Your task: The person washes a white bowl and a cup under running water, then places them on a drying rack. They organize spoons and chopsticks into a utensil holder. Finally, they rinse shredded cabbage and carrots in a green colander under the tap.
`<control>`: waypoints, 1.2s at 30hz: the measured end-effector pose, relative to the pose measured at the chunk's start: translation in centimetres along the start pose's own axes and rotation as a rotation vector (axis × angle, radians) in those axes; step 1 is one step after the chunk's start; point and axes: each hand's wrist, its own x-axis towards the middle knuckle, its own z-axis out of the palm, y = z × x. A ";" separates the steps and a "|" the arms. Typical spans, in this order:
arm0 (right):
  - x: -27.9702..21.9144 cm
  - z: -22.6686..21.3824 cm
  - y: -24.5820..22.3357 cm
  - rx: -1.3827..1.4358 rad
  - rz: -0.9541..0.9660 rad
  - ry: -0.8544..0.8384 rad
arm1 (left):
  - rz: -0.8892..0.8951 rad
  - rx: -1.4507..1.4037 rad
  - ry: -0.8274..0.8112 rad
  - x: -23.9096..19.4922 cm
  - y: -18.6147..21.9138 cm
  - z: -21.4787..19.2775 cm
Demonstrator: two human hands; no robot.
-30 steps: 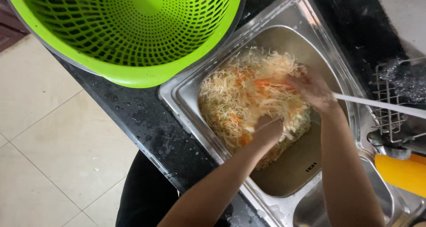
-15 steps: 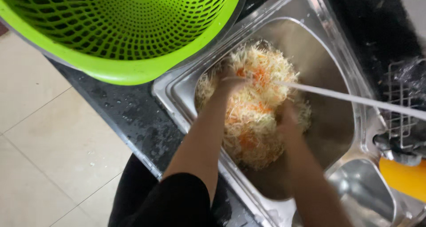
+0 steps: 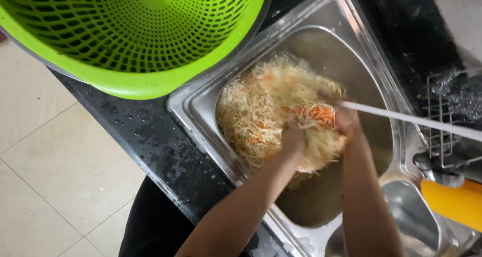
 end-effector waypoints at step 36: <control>-0.3 13.4 6.3 -1.353 0.038 -0.088 | 0.446 2.129 0.010 13.4 9.4 -15.2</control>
